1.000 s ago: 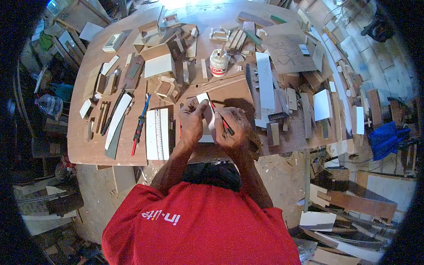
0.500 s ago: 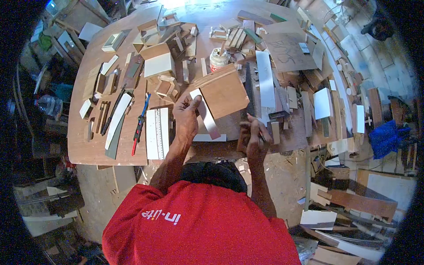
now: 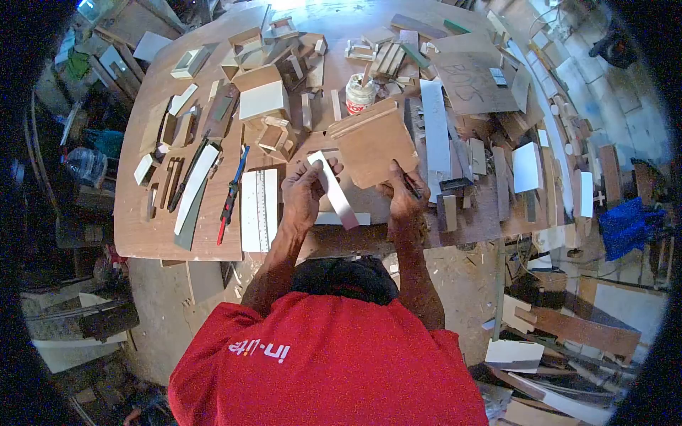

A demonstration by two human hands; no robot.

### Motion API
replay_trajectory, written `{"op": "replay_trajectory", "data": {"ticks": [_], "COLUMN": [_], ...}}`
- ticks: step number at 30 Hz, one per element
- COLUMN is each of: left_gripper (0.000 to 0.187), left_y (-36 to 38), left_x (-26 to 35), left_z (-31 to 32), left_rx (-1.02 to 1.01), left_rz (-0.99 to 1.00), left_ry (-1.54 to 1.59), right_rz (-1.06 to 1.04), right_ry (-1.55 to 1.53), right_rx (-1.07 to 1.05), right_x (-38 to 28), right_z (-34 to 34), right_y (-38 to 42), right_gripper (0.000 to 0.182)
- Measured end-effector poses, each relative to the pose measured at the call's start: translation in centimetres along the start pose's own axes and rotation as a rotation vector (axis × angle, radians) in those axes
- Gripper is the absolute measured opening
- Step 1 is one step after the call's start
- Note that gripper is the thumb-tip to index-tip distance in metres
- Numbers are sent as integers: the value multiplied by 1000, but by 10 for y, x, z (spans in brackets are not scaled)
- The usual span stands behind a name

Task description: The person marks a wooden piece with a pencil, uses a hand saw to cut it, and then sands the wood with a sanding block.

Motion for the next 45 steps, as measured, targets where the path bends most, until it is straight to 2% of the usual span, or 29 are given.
{"op": "replay_trajectory", "data": {"ticks": [17, 26, 29, 33, 38, 40, 44, 45], "left_gripper": [14, 13, 10, 4, 9, 11, 11, 13], "left_y": [-3, -9, -7, -16, -10, -3, 2, 4], "left_x": [-16, -32, -38, -57, -67, -61, -64, -66], "left_z": [-6, -13, -14, -30, -38, -38, -54, -59], "left_rx": [69, 141, 132, 182, 305, 330, 318, 334], "left_rz": [-30, 7, 27, 43, 54, 125, 143, 139], "left_ry": [-34, -132, -106, -130, -160, -146, -126, -100], "right_rz": [117, 115, 146, 102, 111, -57, -167, -123], "right_ry": [-77, -155, -88, -91, -38, 129, 193, 228], "right_rx": [23, -51, -77, -118, -128, -239, -298, -316], "right_x": [10, 18, 23, 35, 34, 39, 37, 38], "right_z": [-6, -18, -25, -29, -30, -32, -27, -26], "right_y": [-6, -18, -23, -36, -53, -71, -85, -87], "right_gripper": [24, 33, 36, 41, 43, 41, 40, 37]}}
Point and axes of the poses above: each hand's wrist, its own y-axis away from the middle knuckle, its own z-axis out of the palm, x = y × z, the point moved 7 cm from there along -y, towards the middle knuckle, and after that the axes turned 11 degrees about -z, right-handed, at the moved point
